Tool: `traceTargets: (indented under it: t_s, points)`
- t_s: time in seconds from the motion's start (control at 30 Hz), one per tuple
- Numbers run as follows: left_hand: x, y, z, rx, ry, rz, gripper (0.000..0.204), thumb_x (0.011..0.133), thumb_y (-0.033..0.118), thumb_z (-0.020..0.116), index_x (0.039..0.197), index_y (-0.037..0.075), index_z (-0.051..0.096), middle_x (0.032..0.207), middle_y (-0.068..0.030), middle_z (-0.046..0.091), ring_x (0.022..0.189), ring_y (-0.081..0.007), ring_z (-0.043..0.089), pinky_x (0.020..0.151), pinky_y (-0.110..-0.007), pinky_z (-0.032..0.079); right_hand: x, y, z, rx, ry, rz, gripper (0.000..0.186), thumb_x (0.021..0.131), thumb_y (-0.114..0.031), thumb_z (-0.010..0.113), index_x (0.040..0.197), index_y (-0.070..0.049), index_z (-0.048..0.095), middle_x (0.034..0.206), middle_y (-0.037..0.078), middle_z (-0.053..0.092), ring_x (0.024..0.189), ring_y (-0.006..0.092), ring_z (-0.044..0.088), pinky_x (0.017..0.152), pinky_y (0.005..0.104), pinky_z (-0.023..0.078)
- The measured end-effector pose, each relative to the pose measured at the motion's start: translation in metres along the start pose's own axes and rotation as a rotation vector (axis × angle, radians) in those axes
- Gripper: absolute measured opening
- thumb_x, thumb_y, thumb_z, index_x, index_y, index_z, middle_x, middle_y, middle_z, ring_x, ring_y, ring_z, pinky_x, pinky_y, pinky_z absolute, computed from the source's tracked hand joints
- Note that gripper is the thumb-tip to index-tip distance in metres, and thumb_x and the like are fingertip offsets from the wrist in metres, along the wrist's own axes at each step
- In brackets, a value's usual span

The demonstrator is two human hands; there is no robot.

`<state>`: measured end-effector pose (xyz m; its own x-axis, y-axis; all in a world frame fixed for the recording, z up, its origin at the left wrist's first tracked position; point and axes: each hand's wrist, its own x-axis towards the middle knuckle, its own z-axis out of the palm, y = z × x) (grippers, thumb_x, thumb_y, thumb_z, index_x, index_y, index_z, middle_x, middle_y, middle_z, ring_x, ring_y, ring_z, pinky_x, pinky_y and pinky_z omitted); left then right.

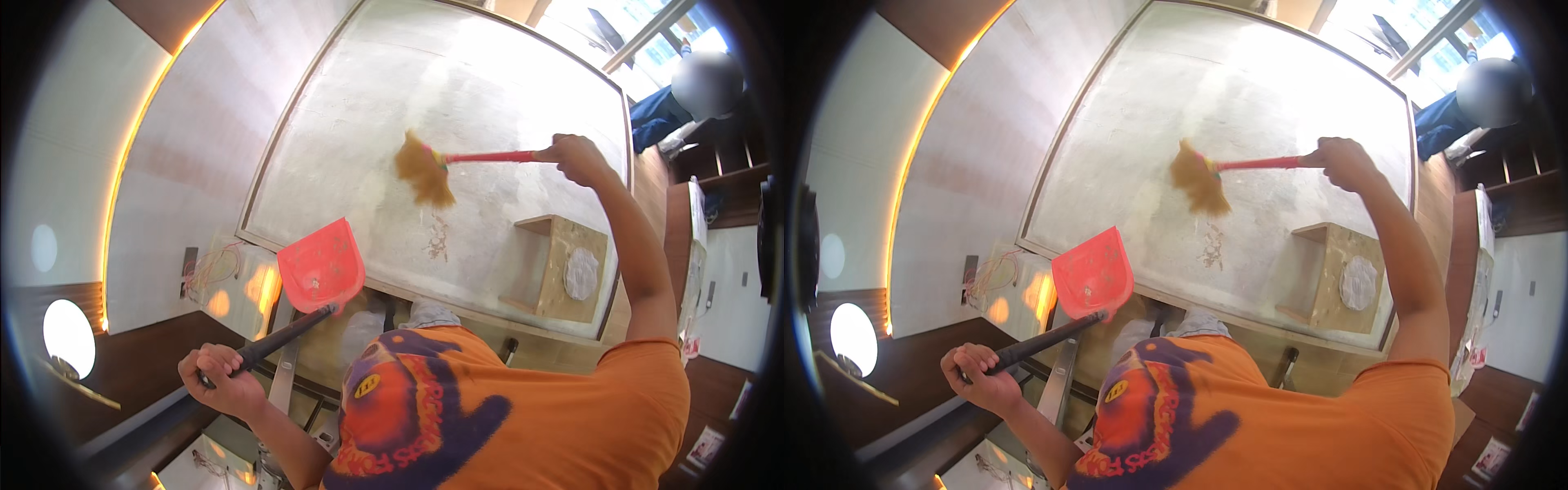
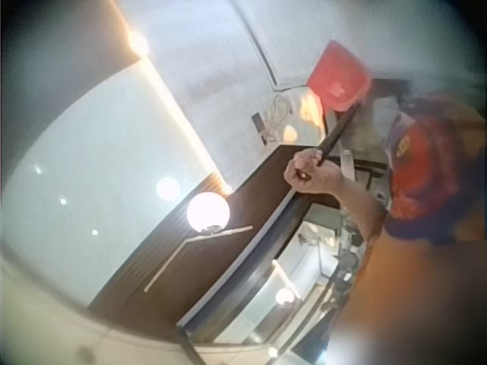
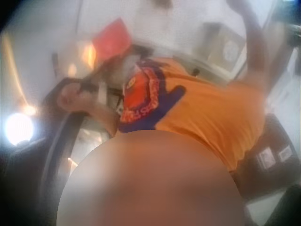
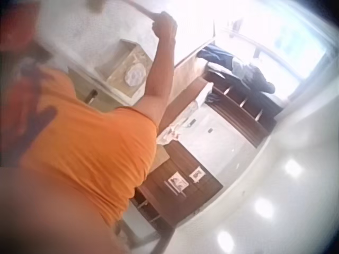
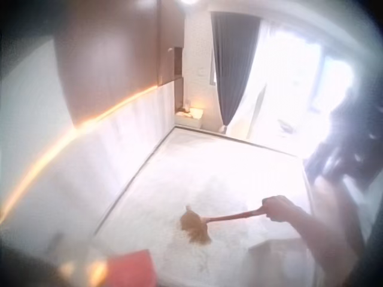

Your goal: The person sweeps debris on a tiled floor using a broom and dustpan, then empties the dustpan into a white bag. The person also briefly washes their hands at a sink.

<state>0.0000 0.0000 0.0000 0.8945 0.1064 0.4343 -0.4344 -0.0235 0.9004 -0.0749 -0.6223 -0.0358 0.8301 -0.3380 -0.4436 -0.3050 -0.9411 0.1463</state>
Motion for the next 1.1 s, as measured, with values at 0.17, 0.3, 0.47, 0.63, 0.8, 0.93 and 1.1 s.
traceTargets:
  t_s: [0.17, 0.3, 0.47, 0.63, 0.8, 0.93, 1.1]
  points:
    - [0.036, -0.051, 0.004, -0.064, -0.044, -0.062, 0.03, 0.101, 0.03, 0.067, 0.097, 0.006, 0.051, 0.064, 0.0008, 0.041, 0.059, -0.0078, 0.04, 0.053, -0.023, 0.035, -0.094, 0.028, -0.061, 0.744, -0.04, 0.204, 0.036, 0.091, -0.025, 0.077, 0.123, -0.009, 0.074, 0.097, 0.011, 0.076, 0.074, 0.0095, 0.066, 0.064, 0.0285, 0.057]
    - [0.053, -0.092, -0.003, -0.125, -0.111, -0.117, 0.03, 0.1, 0.031, 0.068, 0.095, 0.006, 0.052, 0.063, 0.0013, 0.043, 0.057, -0.0072, 0.04, 0.051, -0.024, 0.034, -0.142, -0.014, -0.124, 0.389, -0.294, 0.401, 0.041, 0.086, -0.02, 0.077, 0.126, -0.011, 0.073, 0.091, 0.012, 0.076, 0.073, 0.0152, 0.069, 0.064, 0.0318, 0.055]
    - [0.077, -0.109, -0.022, -0.138, -0.194, -0.112, 0.032, 0.099, 0.031, 0.069, 0.092, 0.006, 0.052, 0.064, 0.0028, 0.041, 0.058, -0.0064, 0.04, 0.051, -0.023, 0.034, -0.071, -0.084, -0.043, -0.003, -0.586, 0.033, 0.04, 0.086, -0.026, 0.072, 0.124, -0.014, 0.073, 0.124, 0.013, 0.07, 0.118, 0.0318, 0.063, 0.102, 0.0429, 0.049]
    - [0.094, -0.11, -0.031, -0.139, -0.168, -0.145, 0.036, 0.096, 0.035, 0.072, 0.09, 0.005, 0.053, 0.062, 0.0026, 0.042, 0.056, -0.007, 0.041, 0.05, -0.023, 0.034, 0.041, -0.134, 0.017, 0.036, -0.654, -0.259, 0.042, 0.091, -0.028, 0.069, 0.13, -0.012, 0.068, 0.13, 0.014, 0.067, 0.117, 0.031, 0.065, 0.101, 0.0431, 0.05]
    - [0.105, -0.098, -0.041, -0.142, -0.161, -0.211, 0.043, 0.088, 0.039, 0.081, 0.085, 0.003, 0.057, 0.061, -0.0004, 0.051, 0.054, -0.0094, 0.047, 0.047, -0.023, 0.036, 0.113, -0.171, -0.04, 0.254, -0.53, -0.093, 0.047, 0.096, -0.026, 0.065, 0.138, -0.004, 0.06, 0.122, 0.016, 0.067, 0.096, 0.023, 0.071, 0.083, 0.0394, 0.056]
    - [0.113, -0.092, -0.054, -0.17, -0.234, -0.208, 0.042, 0.084, 0.037, 0.085, 0.081, 0.003, 0.06, 0.063, -0.003, 0.057, 0.056, -0.0111, 0.052, 0.048, -0.024, 0.037, 0.133, -0.182, -0.084, 0.271, -0.348, 0.021, 0.045, 0.099, -0.03, 0.063, 0.136, -0.005, 0.062, 0.11, 0.013, 0.069, 0.086, 0.0195, 0.068, 0.074, 0.0358, 0.056]
    - [0.117, -0.093, -0.059, -0.107, -0.296, -0.127, 0.041, 0.087, 0.033, 0.083, 0.082, 0.004, 0.055, 0.062, -0.0025, 0.055, 0.054, -0.0102, 0.049, 0.048, -0.024, 0.035, 0.096, -0.195, -0.186, 0.333, -0.212, 0.035, 0.043, 0.098, -0.037, 0.067, 0.127, -0.006, 0.07, 0.08, 0.005, 0.067, 0.064, 0.0104, 0.057, 0.055, 0.0277, 0.048]
